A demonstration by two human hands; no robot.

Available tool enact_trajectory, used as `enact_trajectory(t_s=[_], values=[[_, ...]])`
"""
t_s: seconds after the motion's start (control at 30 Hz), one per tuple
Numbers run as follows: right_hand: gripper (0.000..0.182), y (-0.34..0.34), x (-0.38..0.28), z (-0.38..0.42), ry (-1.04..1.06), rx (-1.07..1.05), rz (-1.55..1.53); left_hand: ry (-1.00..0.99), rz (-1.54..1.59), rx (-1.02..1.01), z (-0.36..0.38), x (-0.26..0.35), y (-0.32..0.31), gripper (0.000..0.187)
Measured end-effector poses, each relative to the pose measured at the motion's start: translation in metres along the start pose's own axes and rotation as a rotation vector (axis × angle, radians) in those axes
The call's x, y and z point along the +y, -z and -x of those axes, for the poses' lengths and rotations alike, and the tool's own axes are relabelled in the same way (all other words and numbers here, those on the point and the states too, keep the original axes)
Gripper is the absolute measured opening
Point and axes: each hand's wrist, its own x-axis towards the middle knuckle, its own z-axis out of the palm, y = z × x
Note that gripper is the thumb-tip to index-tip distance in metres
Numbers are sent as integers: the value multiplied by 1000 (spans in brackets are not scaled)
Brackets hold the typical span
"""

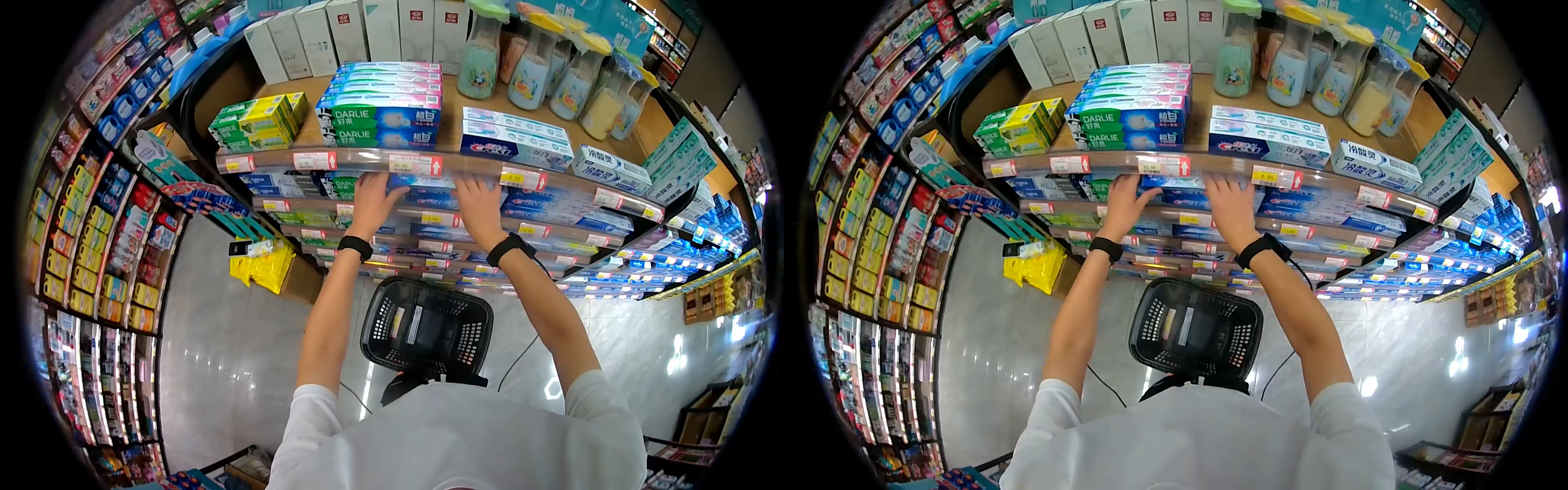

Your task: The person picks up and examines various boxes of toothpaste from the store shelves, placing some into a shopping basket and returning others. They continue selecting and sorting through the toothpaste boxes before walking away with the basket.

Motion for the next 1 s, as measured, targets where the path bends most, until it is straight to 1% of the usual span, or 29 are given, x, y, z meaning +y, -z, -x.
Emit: enact_trajectory(t_s=[0.07,0.1,0.2,0.23,0.27,0.33,0.37,0.43,0.47,0.53,0.57,0.63,0.67,0.73,0.77,0.87,0.9,0.97,1.0], values=[[36,-8,6,1,-132,-259,6,61,-33,-80,-8,-5,-9,44],[12,-13,10,2,-171,-167,-37,58,-3,-71,-10,-8,-14,44],[12,-8,15,5,-174,-192,-45,40,78,-95,-17,-23,-25,42],[12,-5,14,5,-157,-100,-39,14,54,-29,-17,-21,-27,39],[12,-4,15,7,-164,-106,-32,10,63,-35,-17,-20,-29,39],[26,-3,16,11,-214,-307,31,47,51,-102,-18,-19,-30,37],[26,-3,15,12,-218,-310,35,45,57,-106,-18,-18,-31,37],[24,-1,14,14,-238,-247,47,4,49,-88,-17,-16,-33,36],[24,0,14,13,-237,-248,50,4,51,-87,-17,-16,-34,36],[29,4,15,16,-204,-151,9,27,-21,-97,-16,-14,-35,37],[29,5,16,17,-204,-154,10,28,-18,-98,-17,-13,-35,37],[38,8,17,19,-226,-214,-31,21,-13,-98,-16,-11,-34,39],[38,10,17,18,-220,-218,-33,28,-12,-97,-16,-10,-32,39],[41,15,15,18,-199,-165,-36,-4,-39,-103,-15,-9,-30,38],[41,15,16,19,-196,-167,-31,27,-30,-133,-15,-8,-30,39],[42,19,21,24,-168,-158,-13,53,-67,-92,-13,-3,-34,41],[44,21,21,26,-157,-171,-33,78,-70,-147,-13,-4,-35,43],[46,30,16,31,-141,-189,-57,54,-69,-118,-11,-3,-37,43],[46,37,11,36,-92,-165,-58,27,-71,-88,-10,-3,-37,43]])
